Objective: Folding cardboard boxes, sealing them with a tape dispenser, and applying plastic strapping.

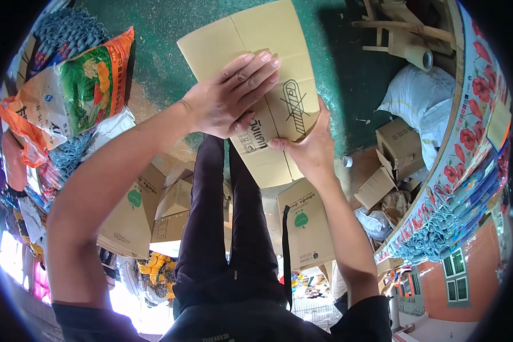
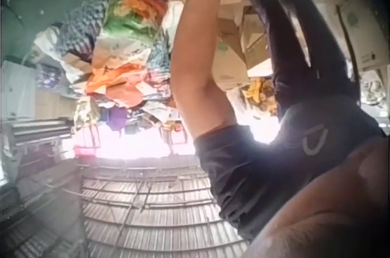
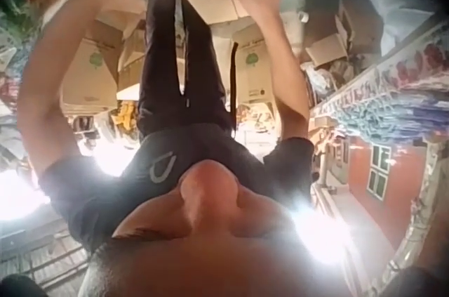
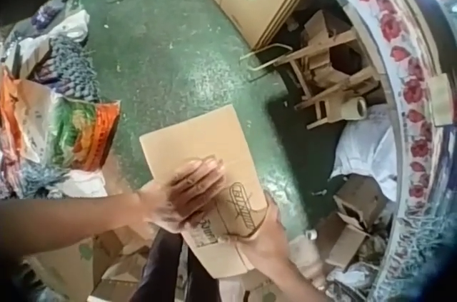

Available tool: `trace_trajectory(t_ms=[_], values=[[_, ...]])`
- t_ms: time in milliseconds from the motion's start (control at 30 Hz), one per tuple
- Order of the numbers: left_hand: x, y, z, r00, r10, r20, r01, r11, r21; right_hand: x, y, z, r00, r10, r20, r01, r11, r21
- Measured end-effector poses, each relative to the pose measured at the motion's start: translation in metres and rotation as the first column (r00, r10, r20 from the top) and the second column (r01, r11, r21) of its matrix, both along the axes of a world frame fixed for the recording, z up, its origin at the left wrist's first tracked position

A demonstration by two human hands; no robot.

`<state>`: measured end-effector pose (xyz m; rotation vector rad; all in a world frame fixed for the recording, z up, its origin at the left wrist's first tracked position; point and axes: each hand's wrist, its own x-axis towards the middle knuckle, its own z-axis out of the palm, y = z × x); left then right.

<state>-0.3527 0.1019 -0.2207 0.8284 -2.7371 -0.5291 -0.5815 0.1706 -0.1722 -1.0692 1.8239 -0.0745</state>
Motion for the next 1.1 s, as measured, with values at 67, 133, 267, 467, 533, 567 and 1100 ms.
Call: trace_trajectory(t_ms=[67, 133, 267, 467, 533, 567, 1100], values=[[-0.002, 0.0, 0.002, 1.0, -0.026, 0.01, 0.025, 0.998, 0.065, 0.001, 0.003, 0.0, 1.0, 0.007, -0.012, -0.007, 1.0, 0.001], [-0.002, -0.002, 0.003, 0.998, -0.065, -0.002, 0.065, 0.993, 0.095, 0.001, 0.006, 0.0, 1.0, 0.015, -0.021, -0.015, 1.0, -0.002], [-0.002, -0.003, 0.002, 0.99, -0.141, 0.012, 0.138, 0.981, 0.135, -0.004, -0.001, 0.004, 0.998, 0.062, -0.001, -0.062, 0.995, -0.072], [0.002, 0.001, 0.0, 0.995, -0.091, 0.05, 0.087, 0.993, 0.075, -0.063, -0.025, 0.0, 0.925, 0.315, 0.211, -0.303, 0.949, -0.09], [-0.002, -0.001, 0.003, 0.994, -0.093, 0.051, 0.09, 0.995, 0.052, -0.101, -0.052, 0.007, 0.969, 0.192, 0.153, -0.148, 0.954, -0.261], [-0.004, -0.004, 0.006, 0.995, -0.085, 0.049, 0.084, 0.996, 0.03, -0.097, -0.045, 0.003, 0.972, 0.182, 0.15, -0.139, 0.956, -0.258], [0.004, -0.001, 0.0, 0.997, -0.083, -0.004, 0.083, 0.996, 0.016, -0.009, 0.048, -0.008, 0.997, 0.055, 0.051, -0.045, 0.983, -0.179]])
